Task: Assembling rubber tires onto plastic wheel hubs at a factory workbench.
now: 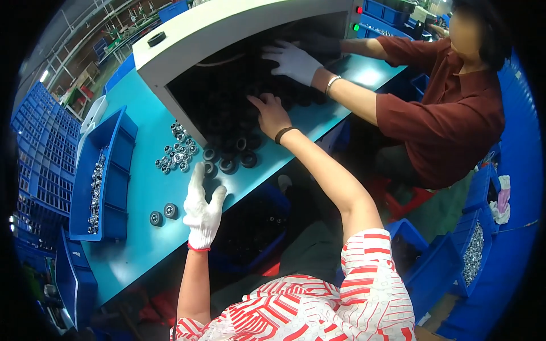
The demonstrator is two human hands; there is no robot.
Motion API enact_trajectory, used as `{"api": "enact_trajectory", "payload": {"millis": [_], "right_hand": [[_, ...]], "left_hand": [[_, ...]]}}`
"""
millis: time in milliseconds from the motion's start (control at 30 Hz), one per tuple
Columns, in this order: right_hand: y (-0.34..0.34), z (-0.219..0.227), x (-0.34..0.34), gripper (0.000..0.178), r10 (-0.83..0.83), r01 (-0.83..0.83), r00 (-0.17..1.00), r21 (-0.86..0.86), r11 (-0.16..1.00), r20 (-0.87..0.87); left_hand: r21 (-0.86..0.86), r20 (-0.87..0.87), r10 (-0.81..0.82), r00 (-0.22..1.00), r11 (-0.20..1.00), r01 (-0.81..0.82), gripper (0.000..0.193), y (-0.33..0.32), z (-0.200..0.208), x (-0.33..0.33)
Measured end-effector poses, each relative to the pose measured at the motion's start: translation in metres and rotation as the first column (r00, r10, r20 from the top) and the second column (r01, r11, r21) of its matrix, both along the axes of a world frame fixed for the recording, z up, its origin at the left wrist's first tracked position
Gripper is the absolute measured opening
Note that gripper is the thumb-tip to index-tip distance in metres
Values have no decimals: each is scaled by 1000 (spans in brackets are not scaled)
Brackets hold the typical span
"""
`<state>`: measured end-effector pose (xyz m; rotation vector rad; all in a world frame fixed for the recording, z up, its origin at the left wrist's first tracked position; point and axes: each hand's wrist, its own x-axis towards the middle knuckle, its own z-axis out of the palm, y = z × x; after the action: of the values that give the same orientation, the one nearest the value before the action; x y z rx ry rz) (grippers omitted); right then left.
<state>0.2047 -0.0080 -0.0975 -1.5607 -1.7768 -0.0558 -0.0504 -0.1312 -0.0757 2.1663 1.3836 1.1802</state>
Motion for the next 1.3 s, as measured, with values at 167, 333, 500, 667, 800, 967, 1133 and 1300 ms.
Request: {"api": "enact_trajectory", "payload": {"millis": [167,333,500,667,800,967,1133,1300], "right_hand": [[13,-7,5,50,74,-69,997,131,989,-36],[27,-9,8,43,115,-101,991,168,981,-74],[46,5,-2,39,-6,8,999,52,999,-42],[43,3,11,44,1,-2,995,13,1000,102],[33,-1,25,50,49,-71,949,61,996,311],[21,26,23,57,102,-62,920,-118,991,379],[8,35,25,55,113,-53,892,-146,988,438],[-6,34,30,50,93,-76,972,-86,993,215]], "left_hand": [[-3,-69,14,997,1000,-14,61,0,4,0],[-44,-55,-9,998,999,7,61,1,8,3],[-50,-41,-38,998,998,36,60,1,7,0],[-46,-67,-34,997,998,31,60,1,7,-2],[-49,-91,-28,995,999,24,60,1,9,-1],[-54,-67,-41,997,998,37,60,1,12,-1],[-72,-39,-41,998,997,38,60,0,11,-1],[-54,-41,-36,999,998,34,60,0,11,-1]]}}
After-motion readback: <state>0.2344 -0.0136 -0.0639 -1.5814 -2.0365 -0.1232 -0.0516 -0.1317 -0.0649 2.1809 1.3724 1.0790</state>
